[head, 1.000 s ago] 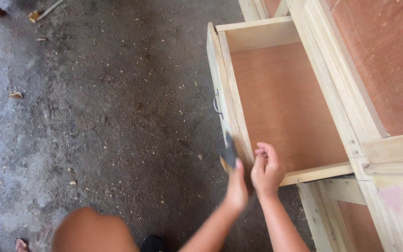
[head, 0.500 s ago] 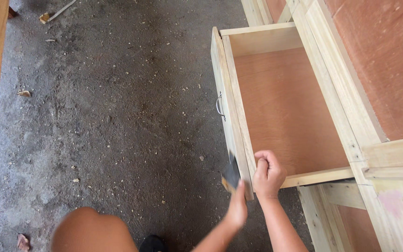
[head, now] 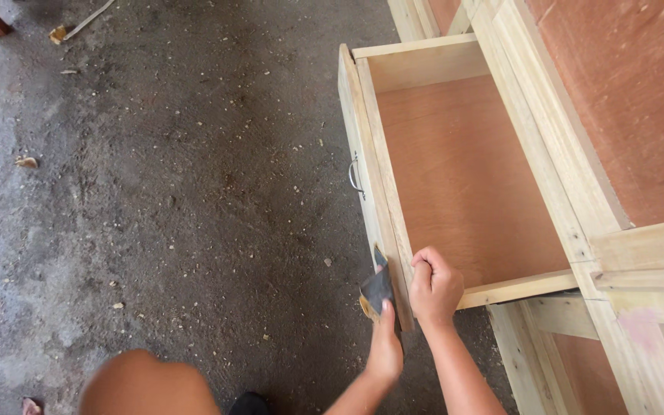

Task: The person sands the surfaces and edges of an unfinished wooden cabinet, including its interior panels, door frames, and a pulled-out drawer, using a piece of sandpaper held by hand. They open the cabinet doors and pull out a drawer to reach different areas, sanding the wood surfaces throughout the episode.

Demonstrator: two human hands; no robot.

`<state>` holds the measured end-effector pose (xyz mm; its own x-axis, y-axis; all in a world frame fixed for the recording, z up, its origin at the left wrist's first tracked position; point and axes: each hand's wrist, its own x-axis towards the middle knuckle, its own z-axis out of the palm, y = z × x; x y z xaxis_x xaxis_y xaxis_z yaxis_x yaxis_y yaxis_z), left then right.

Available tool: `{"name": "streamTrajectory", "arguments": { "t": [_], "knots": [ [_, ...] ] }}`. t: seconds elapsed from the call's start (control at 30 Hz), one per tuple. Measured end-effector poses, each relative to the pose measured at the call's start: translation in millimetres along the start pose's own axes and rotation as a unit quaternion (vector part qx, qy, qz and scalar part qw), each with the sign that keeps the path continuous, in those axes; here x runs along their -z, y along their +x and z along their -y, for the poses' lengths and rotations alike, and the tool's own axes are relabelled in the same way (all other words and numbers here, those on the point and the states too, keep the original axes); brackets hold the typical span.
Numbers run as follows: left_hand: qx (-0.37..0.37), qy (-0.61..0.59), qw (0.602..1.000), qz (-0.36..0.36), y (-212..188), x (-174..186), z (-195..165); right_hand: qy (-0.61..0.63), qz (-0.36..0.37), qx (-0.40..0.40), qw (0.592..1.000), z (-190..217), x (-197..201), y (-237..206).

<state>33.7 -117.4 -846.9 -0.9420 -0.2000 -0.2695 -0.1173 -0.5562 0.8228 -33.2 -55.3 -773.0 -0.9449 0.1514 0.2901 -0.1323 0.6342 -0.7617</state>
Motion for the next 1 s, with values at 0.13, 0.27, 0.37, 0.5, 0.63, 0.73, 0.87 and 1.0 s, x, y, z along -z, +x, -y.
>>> {"name": "streamTrajectory", "arguments": {
  "t": [0.13,0.27,0.37,0.5,0.63,0.73,0.87,1.0],
  "knots": [
    [0.031,-0.05,0.998,-0.001,60.4,5.1,-7.6,0.002,0.003,-0.007,1.0,0.3,1.3,-2.3],
    [0.034,0.016,0.999,-0.01,47.6,8.0,-14.9,0.008,-0.001,0.007,1.0,0.4,1.9,-2.3],
    [-0.03,0.074,0.997,0.011,-12.7,7.2,-13.7,-0.001,0.007,-0.009,1.0,1.2,1.8,-1.3],
    [0.013,0.021,1.0,0.007,14.3,9.7,-8.1,-0.01,0.01,-0.016,1.0,2.9,2.0,-0.7],
    [0.021,0.047,0.999,-0.009,53.4,16.6,-10.6,0.0,0.01,-0.017,1.0,3.9,2.0,-0.6],
    [0.008,0.1,0.995,0.007,15.8,26.0,0.2,-0.011,0.01,-0.014,1.0,3.9,1.4,-0.3],
    [-0.013,0.167,0.986,0.014,-2.9,28.1,5.4,-0.023,0.009,-0.014,1.0,3.5,1.2,-0.2],
    [0.024,0.142,0.989,-0.026,57.5,22.8,-9.9,-0.012,0.004,-0.014,1.0,2.5,2.1,-1.9]
  ]
}}
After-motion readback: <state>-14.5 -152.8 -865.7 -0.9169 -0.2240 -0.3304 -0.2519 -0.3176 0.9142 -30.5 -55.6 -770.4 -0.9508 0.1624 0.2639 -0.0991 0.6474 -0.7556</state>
